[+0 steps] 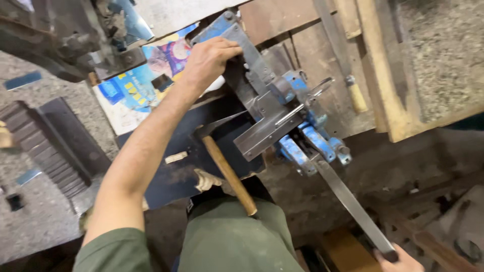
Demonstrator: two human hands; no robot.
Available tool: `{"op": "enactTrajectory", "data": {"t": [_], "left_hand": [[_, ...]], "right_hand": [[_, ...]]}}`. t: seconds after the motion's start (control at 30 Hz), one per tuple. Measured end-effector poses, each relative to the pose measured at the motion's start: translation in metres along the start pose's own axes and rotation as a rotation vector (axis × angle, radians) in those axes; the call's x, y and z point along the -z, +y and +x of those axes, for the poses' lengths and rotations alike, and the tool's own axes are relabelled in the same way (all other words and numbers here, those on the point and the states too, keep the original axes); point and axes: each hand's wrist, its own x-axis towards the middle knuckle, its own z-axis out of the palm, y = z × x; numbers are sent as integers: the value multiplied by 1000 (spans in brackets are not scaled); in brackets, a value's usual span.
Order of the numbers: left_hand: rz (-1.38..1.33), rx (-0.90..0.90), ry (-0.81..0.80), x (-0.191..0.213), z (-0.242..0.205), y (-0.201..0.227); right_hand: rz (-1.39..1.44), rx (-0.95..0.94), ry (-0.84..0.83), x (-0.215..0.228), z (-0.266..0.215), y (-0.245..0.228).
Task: The person repeatedly places small wooden pieces into a metal jig, operates a lever to press them, and then removes and inspects the assembled parts. The person also uses a hammer to tap the metal piece on the wooden part and checks the fit.
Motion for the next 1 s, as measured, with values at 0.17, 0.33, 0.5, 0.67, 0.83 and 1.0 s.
{"op": "enactTrajectory", "data": {"t": [0.17, 0.33, 0.5, 0.67, 0.83, 1.0], "left_hand": [[4, 14, 8, -1, 4, 4], [-6, 3, 42, -1, 6, 4], [-22, 0, 57, -8, 9, 3], [29, -35, 53, 6, 10, 5], [11, -16, 31, -11, 16, 11], [8, -24, 16, 2, 9, 9]], "right_hand": [[-43, 13, 215, -45, -6, 1], [57, -32, 2, -13, 4, -5], [153, 3, 209, -35, -12, -28], [74, -69, -80, -12, 9, -25], [-27, -82, 115, -12, -7, 14], [-9, -123, 15, -2, -12, 5]]}}
